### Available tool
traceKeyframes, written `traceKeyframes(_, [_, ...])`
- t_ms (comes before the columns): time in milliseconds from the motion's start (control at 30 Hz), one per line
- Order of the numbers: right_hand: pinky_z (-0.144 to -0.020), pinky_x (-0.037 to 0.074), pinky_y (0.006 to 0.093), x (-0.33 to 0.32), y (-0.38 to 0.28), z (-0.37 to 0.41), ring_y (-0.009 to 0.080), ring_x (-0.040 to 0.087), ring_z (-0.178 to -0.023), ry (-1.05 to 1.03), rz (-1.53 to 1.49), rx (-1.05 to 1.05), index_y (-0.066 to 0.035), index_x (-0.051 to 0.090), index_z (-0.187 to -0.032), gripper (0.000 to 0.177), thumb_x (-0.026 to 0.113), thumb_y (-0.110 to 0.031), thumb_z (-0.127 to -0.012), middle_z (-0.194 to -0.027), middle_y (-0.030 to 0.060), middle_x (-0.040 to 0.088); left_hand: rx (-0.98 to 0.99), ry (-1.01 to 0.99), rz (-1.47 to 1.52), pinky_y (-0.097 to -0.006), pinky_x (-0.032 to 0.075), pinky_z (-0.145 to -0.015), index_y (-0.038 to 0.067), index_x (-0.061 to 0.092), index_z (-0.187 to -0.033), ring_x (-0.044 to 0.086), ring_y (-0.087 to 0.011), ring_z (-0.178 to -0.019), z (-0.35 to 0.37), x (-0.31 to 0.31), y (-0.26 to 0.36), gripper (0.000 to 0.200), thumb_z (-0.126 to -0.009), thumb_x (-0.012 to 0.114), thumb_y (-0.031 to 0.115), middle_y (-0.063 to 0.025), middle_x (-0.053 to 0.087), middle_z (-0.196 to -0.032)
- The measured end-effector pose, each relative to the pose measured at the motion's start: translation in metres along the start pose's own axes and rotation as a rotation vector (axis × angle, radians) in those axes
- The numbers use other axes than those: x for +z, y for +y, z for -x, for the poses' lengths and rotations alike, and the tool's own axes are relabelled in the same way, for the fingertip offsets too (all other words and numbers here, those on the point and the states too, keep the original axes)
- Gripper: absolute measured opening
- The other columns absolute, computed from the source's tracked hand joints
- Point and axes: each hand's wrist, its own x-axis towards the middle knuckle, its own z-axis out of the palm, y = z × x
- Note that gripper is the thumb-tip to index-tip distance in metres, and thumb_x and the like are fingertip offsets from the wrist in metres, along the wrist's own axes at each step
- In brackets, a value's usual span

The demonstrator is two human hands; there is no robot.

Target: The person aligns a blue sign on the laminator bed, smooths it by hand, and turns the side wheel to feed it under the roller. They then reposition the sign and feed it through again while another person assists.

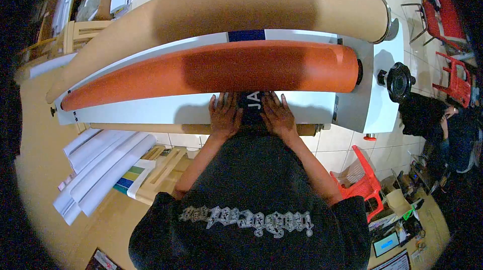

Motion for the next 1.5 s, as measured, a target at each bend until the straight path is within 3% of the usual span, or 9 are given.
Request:
traceKeyframes(100, [-0.118, 0.025, 0.0530, -0.002, -0.004, -0.004, 0.0344, 0.038, -0.141, -0.046, 0.088, 0.021, 0.000, 0.049, -0.141, 0.054, 0.057, -0.029, -0.097, -0.151, 0.0167, 0.043, -0.018, -0.077, -0.063, -0.0519, 0.017, -0.118, 0.004, 0.050, -0.142, 0.037, -0.0286, -0.140, -0.001, 0.001, 0.001, 0.057, -0.095, 0.053, 0.036, -0.0100, 0.050, -0.145])
traceKeyframes(233, [-0.119, 0.023, 0.0528, -0.008, -0.010, -0.008, 0.0344, 0.038, -0.141, -0.107, 0.116, 0.053, 0.000, 0.047, -0.142, 0.055, 0.056, -0.031, -0.097, -0.151, 0.0164, 0.043, -0.024, -0.098, -0.116, -0.0517, 0.016, -0.118, 0.005, 0.049, -0.143, 0.034, -0.0276, -0.142, 0.000, 0.001, 0.002, 0.057, -0.095, 0.053, 0.036, -0.0090, 0.049, -0.147])
traceKeyframes(500, [-0.120, 0.022, 0.0511, -0.006, -0.008, -0.006, 0.0327, 0.037, -0.142, 0.009, 0.096, 0.023, -0.003, 0.047, -0.143, 0.054, 0.055, -0.031, -0.098, -0.152, 0.0149, 0.043, -0.013, -0.091, -0.063, -0.0514, 0.015, -0.119, 0.004, 0.049, -0.143, 0.032, -0.0275, -0.143, 0.000, -0.001, 0.002, 0.057, -0.095, 0.052, 0.035, -0.0110, 0.048, -0.147])
traceKeyframes(833, [-0.120, 0.020, 0.0514, -0.004, -0.010, -0.007, 0.0295, 0.031, -0.145, -0.011, 0.220, 0.023, -0.006, 0.044, -0.146, 0.057, 0.052, -0.035, -0.098, -0.154, 0.0114, 0.041, -0.007, -0.092, -0.108, -0.0516, 0.015, -0.119, 0.002, 0.045, -0.145, 0.033, -0.0282, -0.143, 0.000, 0.001, 0.003, 0.057, -0.095, 0.051, 0.030, -0.0123, 0.047, -0.147])
traceKeyframes(1100, [-0.120, 0.023, 0.0499, -0.004, -0.010, -0.006, 0.0291, 0.036, -0.143, 0.025, 0.189, 0.016, -0.004, 0.048, -0.143, 0.054, 0.056, -0.030, -0.096, -0.151, 0.0116, 0.044, -0.016, -0.055, -0.038, -0.0511, 0.014, -0.119, 0.002, 0.044, -0.146, 0.032, -0.0265, -0.144, -0.002, -0.001, 0.002, 0.058, -0.096, 0.050, 0.031, -0.0126, 0.047, -0.148])
traceKeyframes(1433, [-0.118, 0.025, 0.0499, -0.008, -0.013, -0.009, 0.0304, 0.039, -0.140, -0.032, 0.202, 0.034, -0.004, 0.049, -0.142, 0.051, 0.053, -0.030, -0.098, -0.149, 0.0123, 0.046, -0.055, -0.161, -0.101, -0.0508, 0.014, -0.119, 0.005, 0.043, -0.148, 0.032, -0.0255, -0.144, -0.002, 0.000, 0.002, 0.058, -0.095, 0.050, 0.029, -0.0117, 0.041, -0.153])
traceKeyframes(1500, [-0.118, 0.025, 0.0500, -0.012, -0.015, -0.009, 0.0304, 0.040, -0.140, 0.044, 0.188, 0.019, -0.005, 0.048, -0.143, 0.052, 0.052, -0.031, -0.098, -0.148, 0.0124, 0.047, -0.059, -0.155, -0.104, -0.0508, 0.015, -0.119, 0.006, 0.042, -0.148, 0.032, -0.0255, -0.144, -0.001, 0.003, 0.000, 0.058, -0.096, 0.050, 0.029, -0.0117, 0.042, -0.153])
